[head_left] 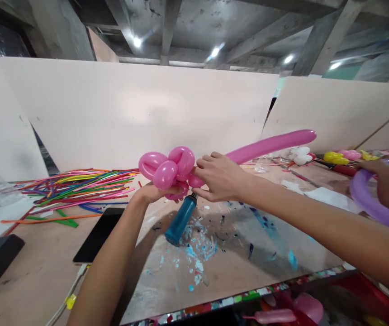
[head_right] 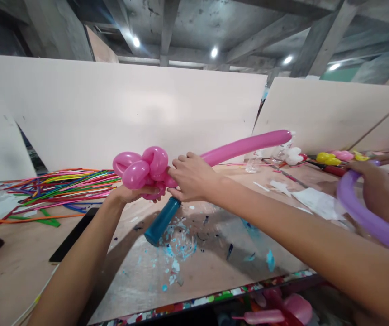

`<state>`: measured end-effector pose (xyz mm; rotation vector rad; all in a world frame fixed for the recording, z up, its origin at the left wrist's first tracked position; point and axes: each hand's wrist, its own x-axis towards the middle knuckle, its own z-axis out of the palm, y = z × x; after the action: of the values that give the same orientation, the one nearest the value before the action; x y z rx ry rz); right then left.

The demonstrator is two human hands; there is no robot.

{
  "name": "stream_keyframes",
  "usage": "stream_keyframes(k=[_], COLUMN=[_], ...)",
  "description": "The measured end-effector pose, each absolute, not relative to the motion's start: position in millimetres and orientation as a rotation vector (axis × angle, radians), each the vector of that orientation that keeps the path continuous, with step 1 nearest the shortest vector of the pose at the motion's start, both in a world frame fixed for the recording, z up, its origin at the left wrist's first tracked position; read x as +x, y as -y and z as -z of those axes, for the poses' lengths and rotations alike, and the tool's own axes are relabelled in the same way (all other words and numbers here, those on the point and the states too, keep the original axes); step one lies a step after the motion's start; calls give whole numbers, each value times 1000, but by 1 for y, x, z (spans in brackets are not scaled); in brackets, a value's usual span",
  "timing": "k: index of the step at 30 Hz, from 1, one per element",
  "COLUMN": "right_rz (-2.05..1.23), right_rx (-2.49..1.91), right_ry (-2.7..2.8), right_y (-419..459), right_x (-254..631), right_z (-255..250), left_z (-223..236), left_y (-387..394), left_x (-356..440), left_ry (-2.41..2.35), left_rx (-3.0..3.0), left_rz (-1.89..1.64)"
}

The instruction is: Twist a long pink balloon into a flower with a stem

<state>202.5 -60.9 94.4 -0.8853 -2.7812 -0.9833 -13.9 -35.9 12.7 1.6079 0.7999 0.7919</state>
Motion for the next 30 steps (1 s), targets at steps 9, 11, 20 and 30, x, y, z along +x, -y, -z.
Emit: stream_keyframes(k=[9,11,20,30], right_rz=[1182,1245,1019,834], right_rx=[-695,-723,-1116,-1058], right_ry=[2663,2616,2656,2795], right_y=[59,60,58,48], right_x=[203,201,190,196], right_z=[-94,-91,-85,-86], left_z=[-16,-16,-6,1], left_y=[38,38,34,29], left_x=[1,5,14,2], left_ry=[-639,-681,-889,-865], left_rx=[1337,1278,1364,1420], left_rz=[-812,-861,-735,-627])
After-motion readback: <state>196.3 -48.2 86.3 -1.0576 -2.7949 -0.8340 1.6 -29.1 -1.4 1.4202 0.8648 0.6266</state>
